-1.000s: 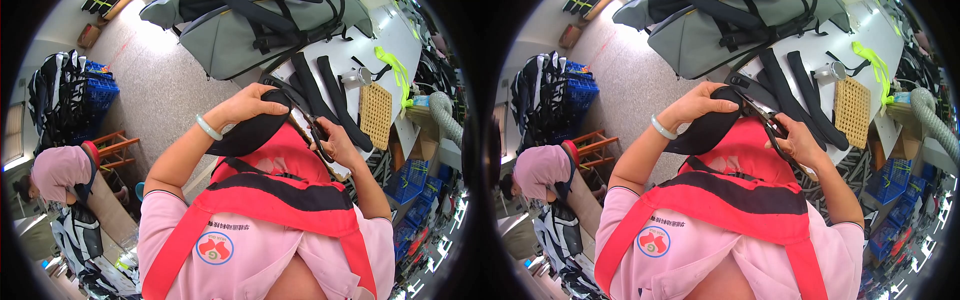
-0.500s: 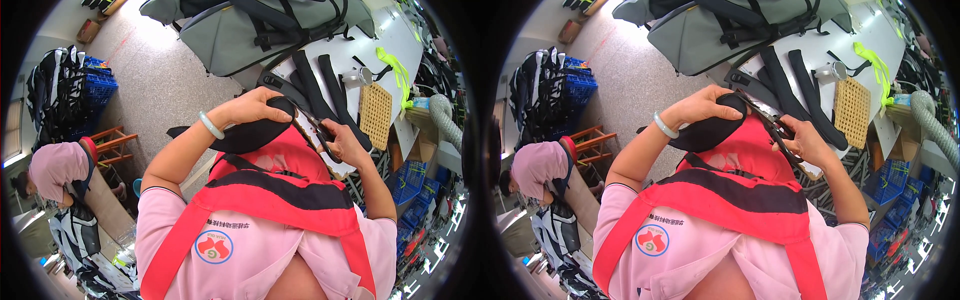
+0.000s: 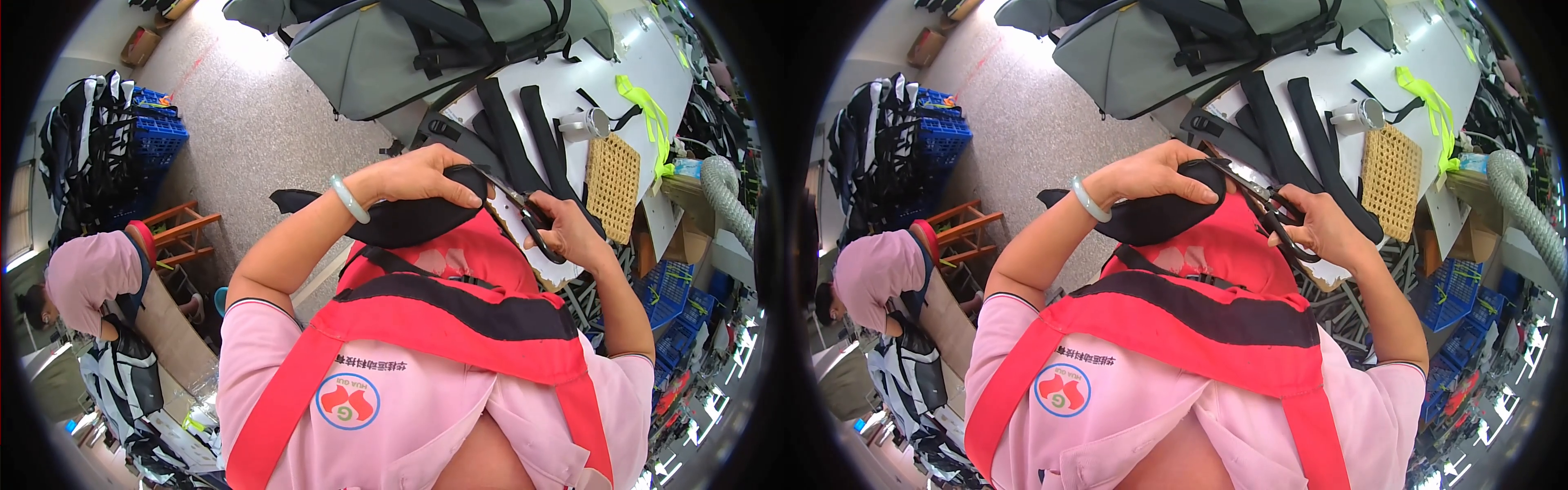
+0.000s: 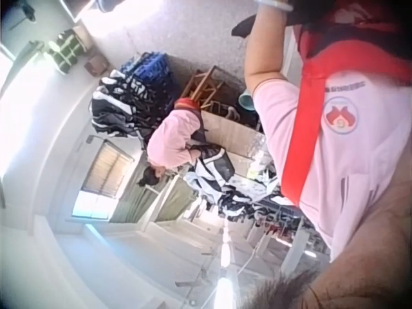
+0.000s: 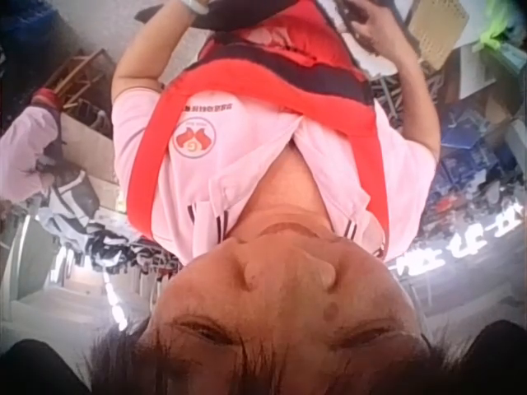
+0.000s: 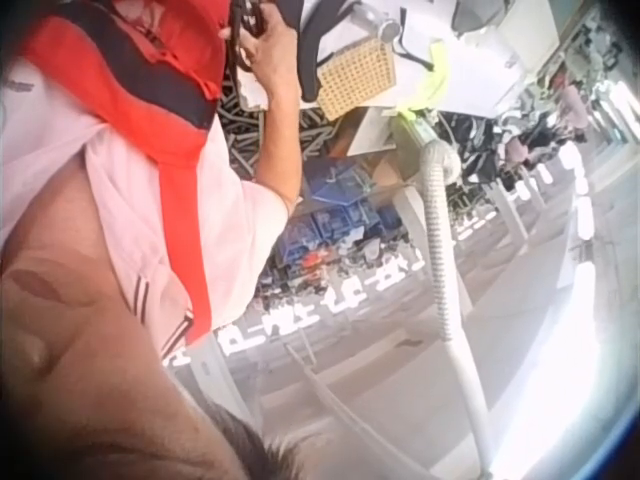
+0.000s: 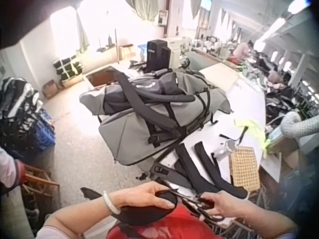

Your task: Trim excess material from black curved padded straps using scissors.

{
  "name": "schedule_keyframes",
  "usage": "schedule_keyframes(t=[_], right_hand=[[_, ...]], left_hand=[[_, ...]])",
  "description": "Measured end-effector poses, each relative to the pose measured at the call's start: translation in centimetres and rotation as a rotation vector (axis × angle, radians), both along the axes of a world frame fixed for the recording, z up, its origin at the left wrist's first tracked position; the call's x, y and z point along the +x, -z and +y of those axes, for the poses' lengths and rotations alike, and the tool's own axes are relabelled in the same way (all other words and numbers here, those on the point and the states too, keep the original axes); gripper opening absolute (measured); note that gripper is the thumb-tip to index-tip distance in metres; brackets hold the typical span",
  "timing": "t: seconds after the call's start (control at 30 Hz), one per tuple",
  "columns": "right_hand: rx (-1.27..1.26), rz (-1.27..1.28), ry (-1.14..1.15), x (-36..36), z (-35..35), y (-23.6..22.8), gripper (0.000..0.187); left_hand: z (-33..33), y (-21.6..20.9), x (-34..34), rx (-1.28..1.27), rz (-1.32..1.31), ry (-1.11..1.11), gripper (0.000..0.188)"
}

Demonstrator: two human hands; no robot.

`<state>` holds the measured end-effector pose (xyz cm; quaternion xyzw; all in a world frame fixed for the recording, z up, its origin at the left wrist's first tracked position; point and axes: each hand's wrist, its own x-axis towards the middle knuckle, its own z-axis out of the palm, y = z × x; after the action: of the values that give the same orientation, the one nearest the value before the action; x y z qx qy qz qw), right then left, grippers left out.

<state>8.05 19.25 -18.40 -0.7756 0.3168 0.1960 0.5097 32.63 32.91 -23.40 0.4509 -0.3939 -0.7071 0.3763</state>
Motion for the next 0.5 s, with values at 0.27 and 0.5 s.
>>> schedule_keyframes(t=[0.27,0.5], right_hand=[[-0.169,0.017,-0.157,0.4,-1.1,-1.1,0.059],[-0.207,-0.015,-0.184,0.0,-1.4,-1.4,0.058]], left_hand=[[-0.7,0.3,-0.5,-0.1,-0.043,0.079,0.031],[-1.0,0.4,-1.0,-0.131,0.017,0.114,0.032]])
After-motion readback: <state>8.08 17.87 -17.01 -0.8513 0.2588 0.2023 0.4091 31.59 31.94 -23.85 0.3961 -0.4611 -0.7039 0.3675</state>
